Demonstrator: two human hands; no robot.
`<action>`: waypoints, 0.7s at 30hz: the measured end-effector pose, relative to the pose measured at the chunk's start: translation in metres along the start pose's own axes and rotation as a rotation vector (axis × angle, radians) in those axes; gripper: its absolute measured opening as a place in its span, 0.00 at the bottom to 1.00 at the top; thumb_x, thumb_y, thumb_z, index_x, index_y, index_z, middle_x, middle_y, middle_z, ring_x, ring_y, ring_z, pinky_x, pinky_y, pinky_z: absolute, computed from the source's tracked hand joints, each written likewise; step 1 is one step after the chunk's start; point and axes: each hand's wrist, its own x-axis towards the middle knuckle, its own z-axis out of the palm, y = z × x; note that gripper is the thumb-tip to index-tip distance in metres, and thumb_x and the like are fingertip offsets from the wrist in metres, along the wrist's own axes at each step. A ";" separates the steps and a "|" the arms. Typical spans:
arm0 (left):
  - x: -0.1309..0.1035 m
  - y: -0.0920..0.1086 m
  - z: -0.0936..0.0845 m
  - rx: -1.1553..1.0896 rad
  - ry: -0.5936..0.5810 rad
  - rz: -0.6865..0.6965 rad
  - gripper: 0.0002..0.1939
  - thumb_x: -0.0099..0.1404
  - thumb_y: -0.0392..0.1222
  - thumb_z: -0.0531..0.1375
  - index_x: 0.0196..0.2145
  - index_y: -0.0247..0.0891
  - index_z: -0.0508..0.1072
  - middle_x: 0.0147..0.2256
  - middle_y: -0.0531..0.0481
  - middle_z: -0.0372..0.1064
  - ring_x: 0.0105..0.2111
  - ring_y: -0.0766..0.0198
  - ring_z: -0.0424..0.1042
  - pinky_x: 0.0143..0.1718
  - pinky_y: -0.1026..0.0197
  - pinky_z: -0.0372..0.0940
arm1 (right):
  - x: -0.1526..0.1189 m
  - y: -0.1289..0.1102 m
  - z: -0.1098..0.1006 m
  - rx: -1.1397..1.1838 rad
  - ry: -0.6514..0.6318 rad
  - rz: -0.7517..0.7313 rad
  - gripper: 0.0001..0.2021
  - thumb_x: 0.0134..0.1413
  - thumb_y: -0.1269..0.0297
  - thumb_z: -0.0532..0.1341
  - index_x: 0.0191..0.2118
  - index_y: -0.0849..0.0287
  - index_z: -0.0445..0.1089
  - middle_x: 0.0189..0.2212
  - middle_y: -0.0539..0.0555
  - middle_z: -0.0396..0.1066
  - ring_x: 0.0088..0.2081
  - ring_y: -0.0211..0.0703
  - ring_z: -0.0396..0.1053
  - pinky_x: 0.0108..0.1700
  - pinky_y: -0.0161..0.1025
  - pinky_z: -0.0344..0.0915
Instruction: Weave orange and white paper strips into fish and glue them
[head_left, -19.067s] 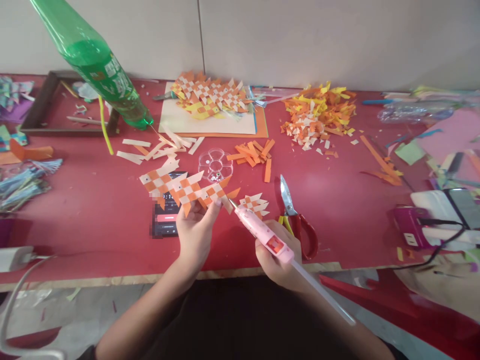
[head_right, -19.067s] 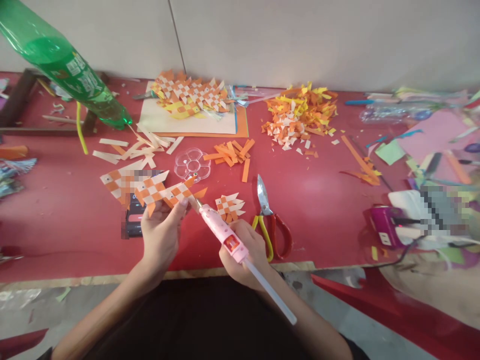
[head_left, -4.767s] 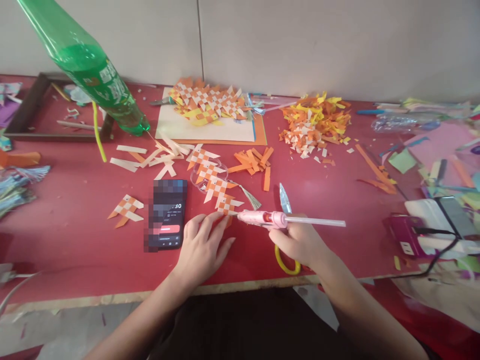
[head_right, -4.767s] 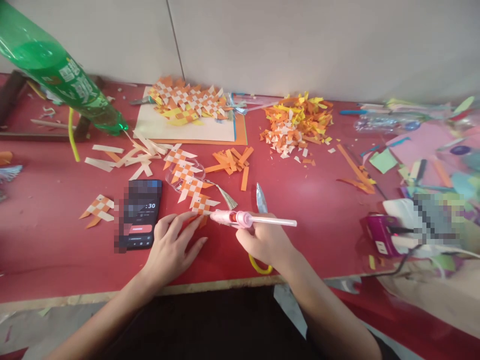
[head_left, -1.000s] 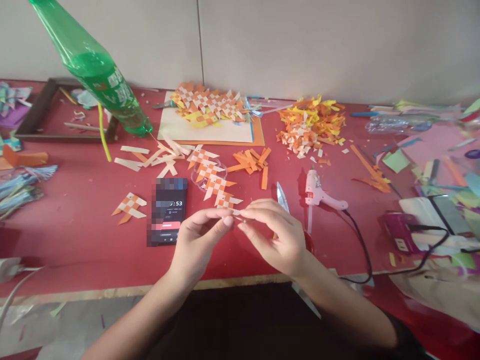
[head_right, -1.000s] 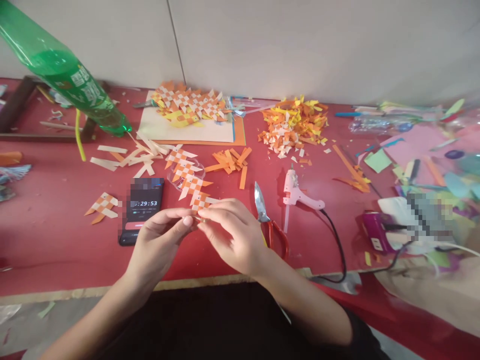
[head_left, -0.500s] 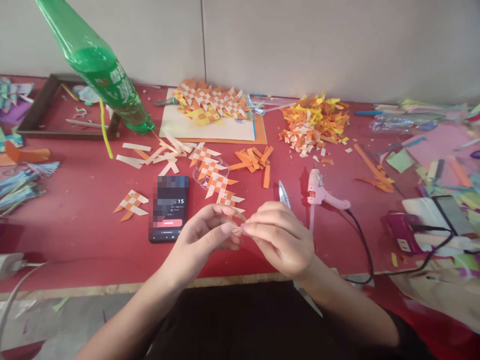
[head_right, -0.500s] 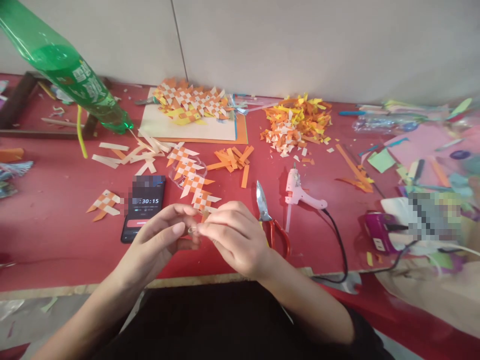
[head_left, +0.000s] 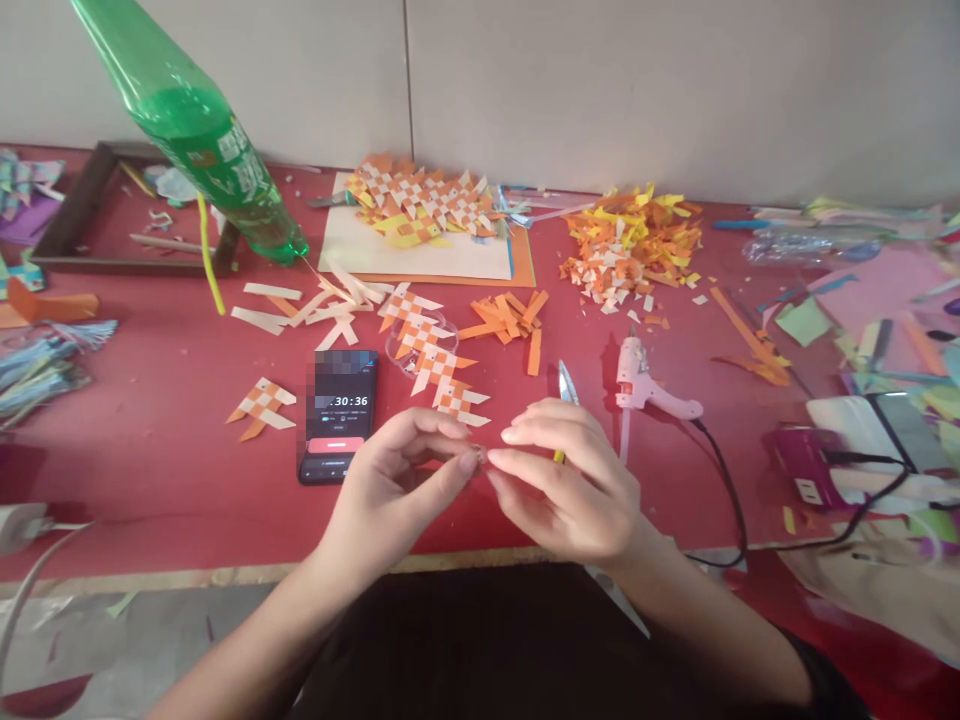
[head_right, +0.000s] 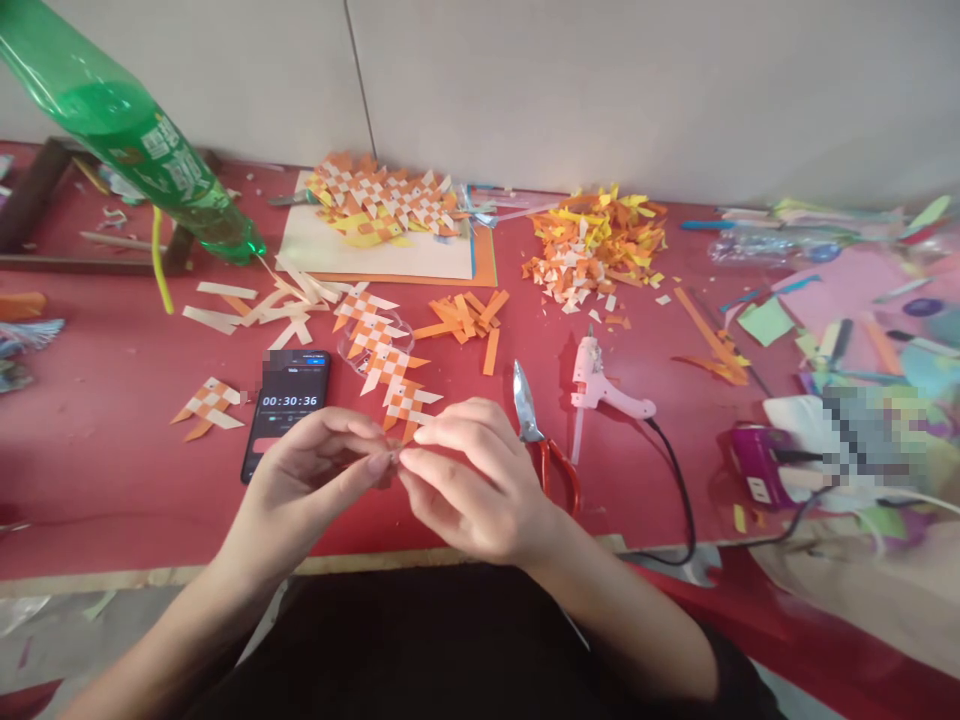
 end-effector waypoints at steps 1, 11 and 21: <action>-0.002 0.000 0.001 0.051 0.022 0.049 0.05 0.62 0.36 0.65 0.36 0.40 0.72 0.31 0.53 0.75 0.32 0.66 0.76 0.36 0.67 0.72 | 0.001 -0.003 0.000 -0.006 0.010 0.008 0.12 0.48 0.75 0.67 0.40 0.58 0.72 0.36 0.57 0.72 0.40 0.48 0.71 0.40 0.49 0.75; -0.012 -0.001 0.002 0.670 0.026 0.629 0.14 0.59 0.25 0.62 0.35 0.44 0.68 0.33 0.52 0.77 0.31 0.63 0.77 0.35 0.64 0.72 | 0.006 -0.022 -0.011 0.071 -0.020 0.205 0.11 0.50 0.77 0.65 0.40 0.58 0.73 0.34 0.56 0.72 0.36 0.45 0.72 0.37 0.45 0.74; -0.011 -0.005 -0.005 0.803 -0.137 0.687 0.16 0.58 0.22 0.59 0.33 0.43 0.60 0.34 0.52 0.74 0.32 0.67 0.73 0.37 0.66 0.69 | 0.008 -0.021 -0.018 0.127 -0.168 0.206 0.09 0.53 0.77 0.63 0.40 0.58 0.73 0.32 0.54 0.73 0.36 0.44 0.71 0.37 0.44 0.73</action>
